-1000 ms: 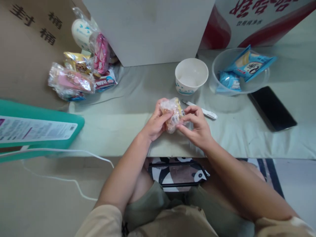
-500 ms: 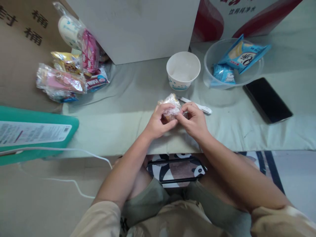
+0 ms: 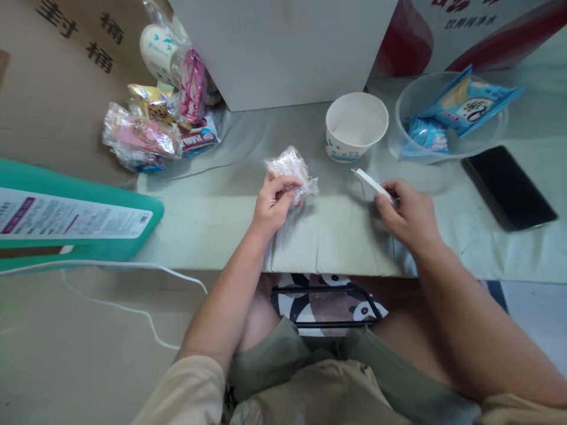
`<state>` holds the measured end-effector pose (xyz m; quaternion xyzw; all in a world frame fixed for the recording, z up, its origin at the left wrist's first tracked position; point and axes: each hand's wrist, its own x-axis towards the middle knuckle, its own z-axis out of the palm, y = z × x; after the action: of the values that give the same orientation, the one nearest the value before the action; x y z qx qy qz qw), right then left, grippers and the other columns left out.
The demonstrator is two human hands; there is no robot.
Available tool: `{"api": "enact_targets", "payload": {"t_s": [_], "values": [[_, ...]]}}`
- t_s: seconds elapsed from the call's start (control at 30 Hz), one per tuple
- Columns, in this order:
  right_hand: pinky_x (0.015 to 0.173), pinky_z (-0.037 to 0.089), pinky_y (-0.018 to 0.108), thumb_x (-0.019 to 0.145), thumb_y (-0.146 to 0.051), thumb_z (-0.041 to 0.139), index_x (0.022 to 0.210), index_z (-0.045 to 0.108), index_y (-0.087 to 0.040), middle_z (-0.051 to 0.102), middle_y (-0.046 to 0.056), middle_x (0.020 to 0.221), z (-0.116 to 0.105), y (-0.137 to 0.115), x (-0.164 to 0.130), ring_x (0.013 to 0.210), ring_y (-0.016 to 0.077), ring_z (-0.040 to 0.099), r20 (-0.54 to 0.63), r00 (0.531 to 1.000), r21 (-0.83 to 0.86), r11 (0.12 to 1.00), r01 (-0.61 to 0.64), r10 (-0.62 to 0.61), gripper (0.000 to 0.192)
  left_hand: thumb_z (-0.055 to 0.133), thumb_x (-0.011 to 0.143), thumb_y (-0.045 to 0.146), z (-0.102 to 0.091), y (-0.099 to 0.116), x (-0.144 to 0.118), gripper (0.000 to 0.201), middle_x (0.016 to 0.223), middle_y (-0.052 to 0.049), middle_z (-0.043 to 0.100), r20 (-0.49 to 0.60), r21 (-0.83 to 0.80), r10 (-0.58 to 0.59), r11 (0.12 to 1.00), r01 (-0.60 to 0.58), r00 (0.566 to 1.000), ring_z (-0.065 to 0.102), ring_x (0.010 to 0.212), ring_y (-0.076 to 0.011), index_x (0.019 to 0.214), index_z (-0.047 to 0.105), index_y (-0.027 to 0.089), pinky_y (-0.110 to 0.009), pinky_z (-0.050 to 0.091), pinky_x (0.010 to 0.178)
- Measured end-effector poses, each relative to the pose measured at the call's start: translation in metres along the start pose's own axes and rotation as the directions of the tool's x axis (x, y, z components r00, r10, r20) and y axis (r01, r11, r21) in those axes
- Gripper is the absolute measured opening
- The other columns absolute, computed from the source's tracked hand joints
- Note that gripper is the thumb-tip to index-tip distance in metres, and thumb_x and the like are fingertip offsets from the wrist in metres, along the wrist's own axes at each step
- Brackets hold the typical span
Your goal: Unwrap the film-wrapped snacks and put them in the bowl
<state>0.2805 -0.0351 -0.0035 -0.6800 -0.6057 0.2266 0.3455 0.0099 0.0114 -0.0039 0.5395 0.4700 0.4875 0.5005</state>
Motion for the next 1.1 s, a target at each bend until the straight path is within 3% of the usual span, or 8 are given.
{"api": "enact_targets", "payload": {"t_s": [0.07,0.13,0.2,0.33,0.63,0.77,0.97,1.1], "values": [[0.057,0.046,0.033,0.090,-0.053,0.056,0.093,0.055,-0.026,0.061,-0.001,0.067,0.012,-0.017,-0.008,0.056,0.0172,0.054,0.113,0.985,0.355,0.921,-0.163,0.131,0.027,0.073,0.084,0.031,0.002,0.000,0.000,0.009,0.103,-0.005,0.056,0.012,0.065,0.042,0.997,-0.043,0.999,0.060,0.085,-0.0158,0.087,0.077,0.023,-0.029,0.062,0.072],[0.050,0.043,0.028,0.089,-0.063,0.055,0.093,0.048,-0.027,0.061,-0.005,0.064,0.028,-0.037,-0.015,0.050,0.0138,0.052,0.273,0.951,0.623,0.726,-0.292,0.148,0.037,0.071,0.085,0.024,0.007,0.000,0.000,0.007,0.099,-0.006,0.059,0.047,0.153,0.113,0.981,-0.119,0.992,0.061,0.087,-0.0164,0.085,0.078,0.022,-0.030,0.059,0.078],[0.049,0.042,0.026,0.086,-0.067,0.058,0.093,0.044,-0.027,0.060,-0.006,0.065,0.043,-0.055,-0.018,0.048,0.0115,0.052,0.397,0.913,0.716,0.590,-0.372,0.094,0.043,0.071,0.084,0.020,0.014,-0.002,0.000,0.007,0.097,-0.005,0.061,0.117,0.218,0.164,0.958,-0.186,0.980,0.060,0.086,-0.0161,0.085,0.077,0.021,-0.029,0.055,0.079],[0.047,0.039,0.022,0.087,-0.068,0.062,0.097,0.046,-0.026,0.063,-0.006,0.074,0.062,-0.070,-0.016,0.050,0.0078,0.054,0.450,0.891,0.753,0.510,-0.415,0.060,0.046,0.069,0.086,0.019,0.023,-0.008,0.001,0.007,0.098,-0.004,0.063,0.225,0.230,0.180,0.945,-0.232,0.958,0.057,0.076,-0.0129,0.088,0.075,0.021,-0.027,0.052,0.073],[0.046,0.036,0.023,0.088,-0.065,0.062,0.109,0.050,-0.026,0.066,-0.004,0.083,0.060,-0.064,-0.015,0.050,0.0065,0.053,0.412,0.906,0.773,0.490,-0.403,0.096,0.046,0.067,0.084,0.015,0.026,-0.013,0.004,0.010,0.091,-0.002,0.059,0.190,0.146,0.311,0.929,-0.340,0.931,0.054,0.068,-0.0095,0.089,0.072,0.022,-0.021,0.044,0.060],[0.042,0.024,0.023,0.088,-0.064,0.062,0.104,0.051,-0.024,0.063,-0.006,0.071,0.055,-0.067,-0.016,0.041,0.0048,0.039,0.394,0.910,0.748,0.530,-0.400,0.131,0.044,0.068,0.082,0.016,0.029,-0.013,0.006,0.007,0.090,-0.003,0.059,0.114,0.183,0.333,0.919,-0.350,0.936,0.056,0.070,-0.0102,0.079,0.073,0.020,-0.022,0.046,0.062],[0.041,0.019,0.025,0.086,-0.059,0.061,0.091,0.057,-0.020,0.055,-0.006,0.061,0.046,-0.067,-0.015,0.040,0.0054,0.033,0.555,0.819,0.625,0.575,-0.527,0.147,0.039,0.075,0.078,0.022,0.016,-0.014,0.015,0.005,0.083,-0.002,0.061,-0.007,0.186,0.340,0.925,-0.333,0.940,0.058,0.074,-0.0123,0.074,0.073,0.021,-0.025,0.050,0.069],[0.043,0.023,0.024,0.091,-0.051,0.053,0.090,0.060,-0.020,0.057,-0.004,0.063,0.044,-0.067,-0.018,0.045,0.0075,0.037,0.605,0.785,0.522,0.679,-0.516,0.131,0.032,0.083,0.075,0.035,0.002,-0.013,0.022,0.020,0.078,0.000,0.059,-0.158,0.040,0.231,0.973,-0.227,0.960,0.057,0.072,-0.0121,0.075,0.067,0.022,-0.027,0.054,0.074]]}}
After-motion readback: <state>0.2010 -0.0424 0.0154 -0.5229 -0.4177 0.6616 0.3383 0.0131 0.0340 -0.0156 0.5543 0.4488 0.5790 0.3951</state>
